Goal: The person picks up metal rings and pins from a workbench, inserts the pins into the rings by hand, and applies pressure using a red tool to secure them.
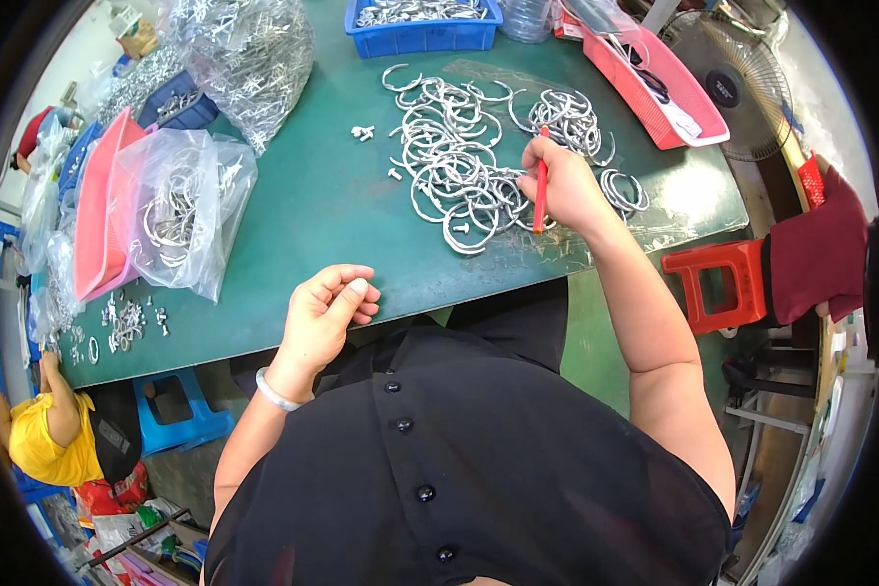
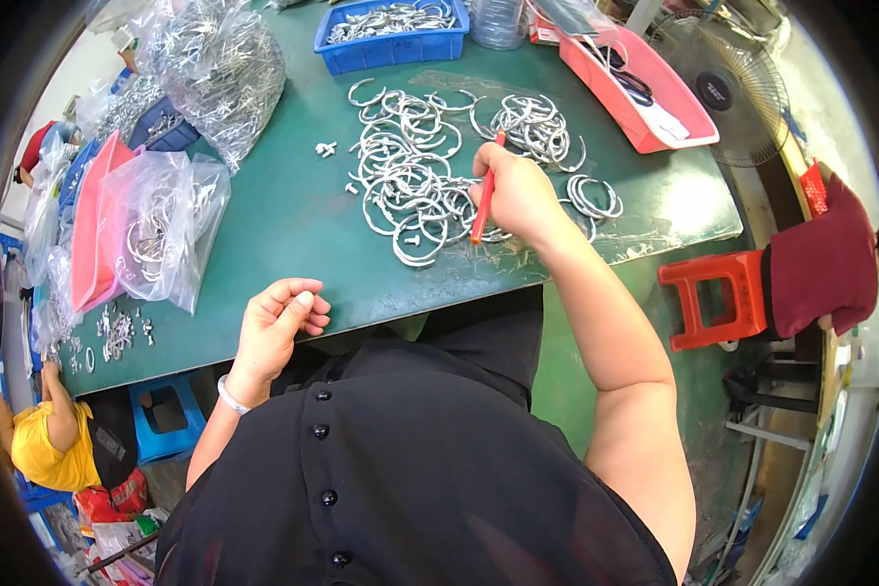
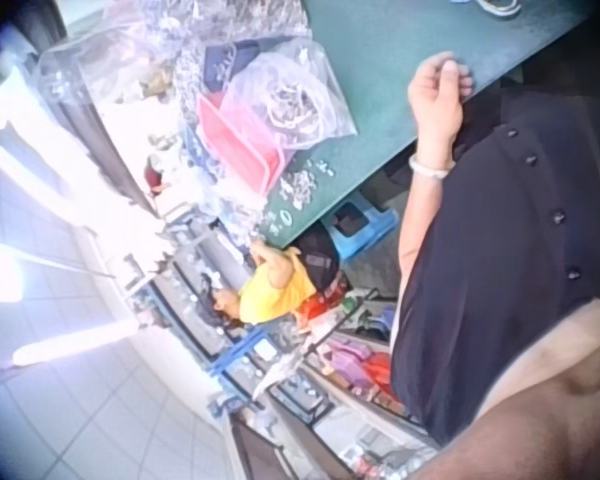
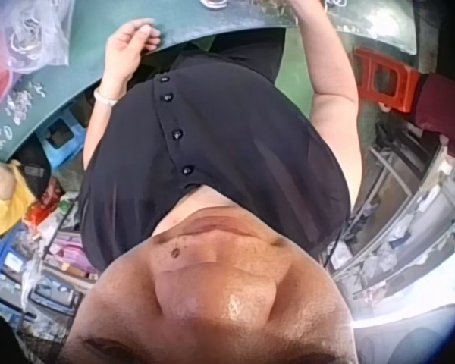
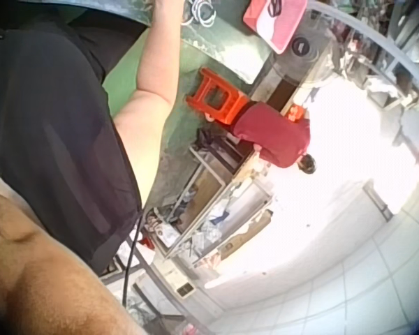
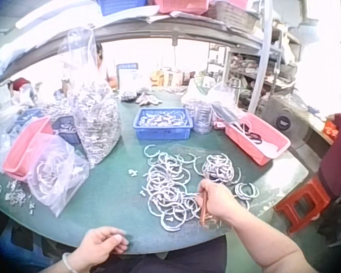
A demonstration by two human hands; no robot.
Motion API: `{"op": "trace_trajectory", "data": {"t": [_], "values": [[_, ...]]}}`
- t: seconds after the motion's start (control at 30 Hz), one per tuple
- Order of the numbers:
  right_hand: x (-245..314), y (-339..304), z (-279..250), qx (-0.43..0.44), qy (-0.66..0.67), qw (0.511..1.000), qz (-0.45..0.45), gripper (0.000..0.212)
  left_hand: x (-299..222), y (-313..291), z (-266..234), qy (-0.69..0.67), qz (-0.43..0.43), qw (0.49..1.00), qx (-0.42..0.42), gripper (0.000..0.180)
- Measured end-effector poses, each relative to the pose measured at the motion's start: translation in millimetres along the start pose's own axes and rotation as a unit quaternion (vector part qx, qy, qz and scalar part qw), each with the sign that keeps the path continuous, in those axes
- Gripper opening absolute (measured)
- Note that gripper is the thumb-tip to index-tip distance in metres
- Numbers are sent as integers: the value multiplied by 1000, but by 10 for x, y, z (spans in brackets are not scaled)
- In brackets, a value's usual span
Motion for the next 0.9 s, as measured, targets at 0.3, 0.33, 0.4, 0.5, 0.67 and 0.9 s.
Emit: {"op": "trace_trajectory", "data": {"t": [0.3, 0.33, 0.4, 0.5, 0.67, 0.9], "values": [[83, -104, -243, -193, 158, 966, -61, 17, 45, -25, -54, -7, 1, 1000, -3, 18], [93, -117, -242, -195, 170, 963, -72, 16, 49, -26, -53, -9, 2, 1000, -3, 18], [184, -190, -252, -241, 179, 948, -106, 15, 54, -25, -58, -8, 3, 1000, -5, 18], [260, -247, -257, -265, 158, 939, -153, 12, 30, -16, -38, -3, 4, 1000, 1, 19], [534, -287, -140, -277, 160, 928, -191, 11, 10, 1, -16, 4, 16, 1000, 5, 19], [1184, -232, 93, -51, 56, 940, -331, 15, -371, 81, 17, 17, 89, 996, -13, 25]]}}
Point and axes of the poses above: each hand's wrist, its own y-axis towards the middle knuckle, its own z-axis out of the palm, x = y × z, the point moved 6 cm from there along y, towards the middle knuckle, and after that the axes turned 9 degrees about x, right-handed, at the moved point
